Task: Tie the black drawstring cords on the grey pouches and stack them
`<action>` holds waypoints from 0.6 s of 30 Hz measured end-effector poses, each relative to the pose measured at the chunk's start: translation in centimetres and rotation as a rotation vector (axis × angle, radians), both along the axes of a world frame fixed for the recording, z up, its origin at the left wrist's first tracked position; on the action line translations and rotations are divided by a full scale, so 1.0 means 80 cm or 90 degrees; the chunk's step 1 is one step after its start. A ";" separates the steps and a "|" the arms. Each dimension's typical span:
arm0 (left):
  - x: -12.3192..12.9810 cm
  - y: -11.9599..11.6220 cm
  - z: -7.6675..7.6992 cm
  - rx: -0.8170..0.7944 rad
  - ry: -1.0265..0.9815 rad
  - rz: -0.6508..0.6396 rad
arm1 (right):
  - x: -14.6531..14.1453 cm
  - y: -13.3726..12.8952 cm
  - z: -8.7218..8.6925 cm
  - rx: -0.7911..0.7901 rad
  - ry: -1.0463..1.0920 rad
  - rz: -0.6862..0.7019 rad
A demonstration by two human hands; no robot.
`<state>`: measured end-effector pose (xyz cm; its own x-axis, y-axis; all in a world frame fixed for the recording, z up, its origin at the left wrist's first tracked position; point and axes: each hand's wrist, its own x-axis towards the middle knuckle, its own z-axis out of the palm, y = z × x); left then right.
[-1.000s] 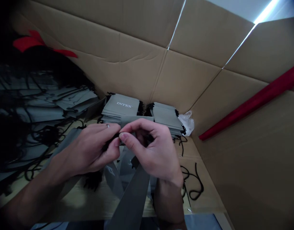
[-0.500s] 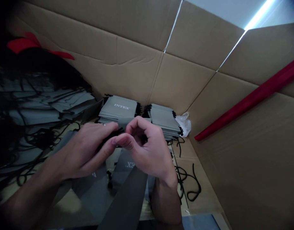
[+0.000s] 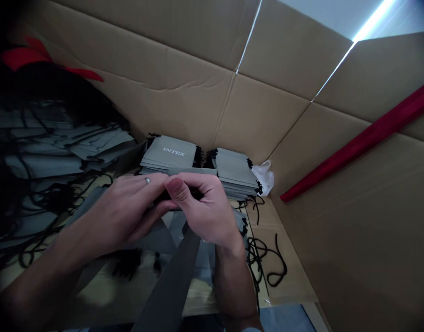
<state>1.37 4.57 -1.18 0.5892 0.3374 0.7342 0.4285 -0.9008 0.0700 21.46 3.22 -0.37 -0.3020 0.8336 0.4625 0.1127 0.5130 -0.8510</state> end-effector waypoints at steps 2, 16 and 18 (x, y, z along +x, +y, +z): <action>0.002 0.001 0.000 -0.009 0.007 -0.019 | 0.001 0.001 -0.002 -0.020 0.002 0.001; -0.001 -0.004 0.005 -0.130 -0.102 -0.172 | -0.017 -0.002 -0.009 -0.134 0.196 0.100; -0.004 -0.005 0.007 -0.205 -0.111 -0.174 | -0.015 -0.001 -0.012 -0.103 0.210 0.073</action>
